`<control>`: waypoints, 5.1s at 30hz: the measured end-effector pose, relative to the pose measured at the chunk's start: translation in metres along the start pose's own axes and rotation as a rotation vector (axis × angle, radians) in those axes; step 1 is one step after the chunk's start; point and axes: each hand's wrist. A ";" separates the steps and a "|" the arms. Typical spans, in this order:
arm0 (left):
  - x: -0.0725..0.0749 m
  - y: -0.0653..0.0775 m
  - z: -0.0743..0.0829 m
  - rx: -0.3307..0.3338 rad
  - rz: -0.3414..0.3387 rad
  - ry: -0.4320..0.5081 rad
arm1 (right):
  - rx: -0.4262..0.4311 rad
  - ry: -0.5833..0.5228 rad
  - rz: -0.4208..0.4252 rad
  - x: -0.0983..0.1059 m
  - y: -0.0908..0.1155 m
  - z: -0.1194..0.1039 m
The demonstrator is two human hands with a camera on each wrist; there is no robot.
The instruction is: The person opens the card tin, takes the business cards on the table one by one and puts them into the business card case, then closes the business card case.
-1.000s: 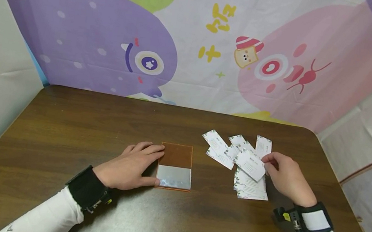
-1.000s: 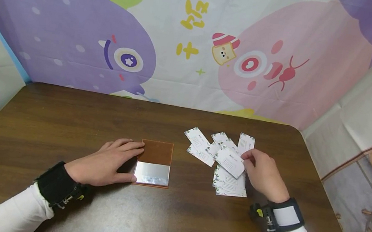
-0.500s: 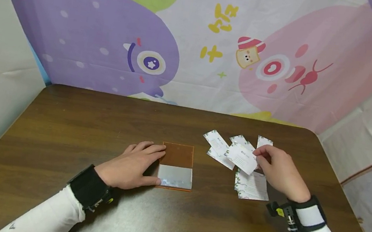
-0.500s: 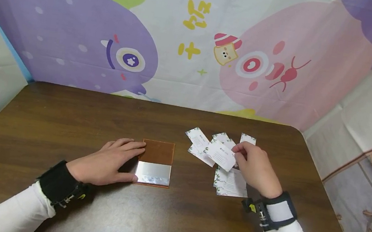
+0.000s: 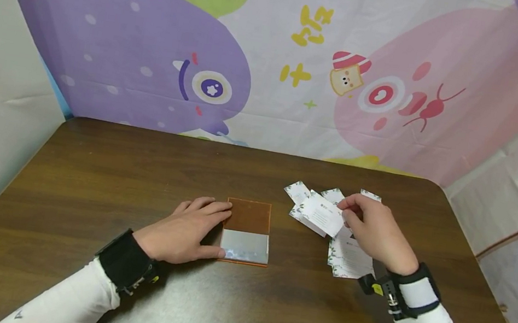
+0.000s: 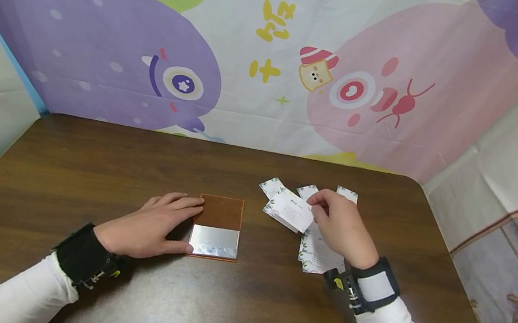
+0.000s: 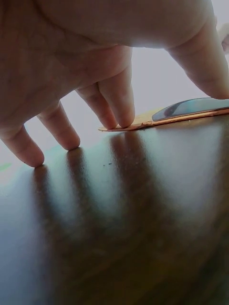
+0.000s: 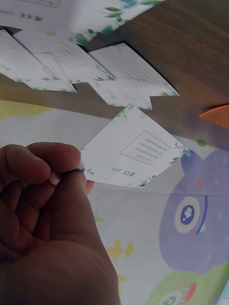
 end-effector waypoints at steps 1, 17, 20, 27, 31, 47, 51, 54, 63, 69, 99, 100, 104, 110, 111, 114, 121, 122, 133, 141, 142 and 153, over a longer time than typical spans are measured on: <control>0.000 0.000 0.000 0.001 -0.001 0.000 | 0.003 -0.003 -0.002 0.000 -0.001 -0.001; -0.002 -0.002 -0.001 0.005 0.001 -0.006 | 0.078 -0.060 -0.026 -0.018 -0.014 -0.029; -0.002 -0.001 0.000 0.007 0.001 -0.002 | 0.083 -0.065 -0.041 -0.022 -0.017 -0.035; -0.002 -0.001 0.000 0.009 0.005 -0.002 | 0.113 -0.063 -0.065 -0.034 -0.025 -0.047; -0.002 -0.001 0.001 0.014 0.005 0.001 | 0.146 -0.070 -0.078 -0.041 -0.028 -0.055; 0.000 -0.001 0.001 0.016 0.009 0.014 | 0.255 -0.038 -0.096 -0.066 -0.036 -0.076; 0.000 -0.001 0.001 0.014 0.007 0.010 | 0.260 -0.043 -0.114 -0.071 -0.037 -0.079; 0.000 -0.001 0.000 0.017 -0.001 0.009 | 0.260 -0.049 -0.135 -0.074 -0.038 -0.081; 0.000 -0.001 0.000 0.020 -0.005 0.007 | 0.249 -0.042 -0.183 -0.082 -0.039 -0.085; 0.000 -0.001 0.001 0.021 -0.007 0.009 | 0.263 -0.044 -0.207 -0.086 -0.039 -0.085; 0.000 -0.001 0.001 0.013 -0.009 0.005 | 0.289 -0.031 -0.310 -0.096 -0.032 -0.079; 0.000 -0.001 0.001 0.013 -0.008 0.005 | 0.291 -0.029 -0.311 -0.096 -0.032 -0.079; -0.001 -0.001 0.001 0.016 -0.009 0.004 | 0.302 -0.026 -0.313 -0.097 -0.031 -0.078; -0.001 -0.002 0.000 0.012 -0.002 0.004 | 0.311 -0.016 -0.320 -0.100 -0.029 -0.076; -0.001 -0.002 0.000 0.011 0.000 0.005 | 0.312 -0.012 -0.321 -0.100 -0.029 -0.076; -0.001 -0.001 0.000 0.009 0.002 0.008 | 0.311 -0.001 -0.320 -0.101 -0.029 -0.077; 0.000 -0.001 0.001 0.014 -0.003 0.010 | 0.313 0.011 -0.311 -0.101 -0.028 -0.076; 0.000 -0.001 0.001 0.014 -0.003 0.011 | 0.315 0.014 -0.308 -0.102 -0.028 -0.076; -0.001 -0.001 0.001 0.022 -0.005 0.012 | 0.346 0.043 -0.281 -0.103 -0.024 -0.075; 0.000 0.000 0.001 0.019 -0.011 0.020 | 0.355 0.043 -0.266 -0.103 -0.021 -0.074; 0.000 0.000 0.001 0.019 -0.012 0.021 | 0.357 0.044 -0.265 -0.103 -0.020 -0.074; 0.000 0.000 0.002 0.021 -0.009 0.014 | 0.354 0.032 -0.253 -0.098 -0.018 -0.074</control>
Point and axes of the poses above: each hand's wrist, its own y-axis away from the middle knuckle, its own x-axis out of the back of the hand, z = x × y, and after that the axes turned 1 degree about x, right-handed
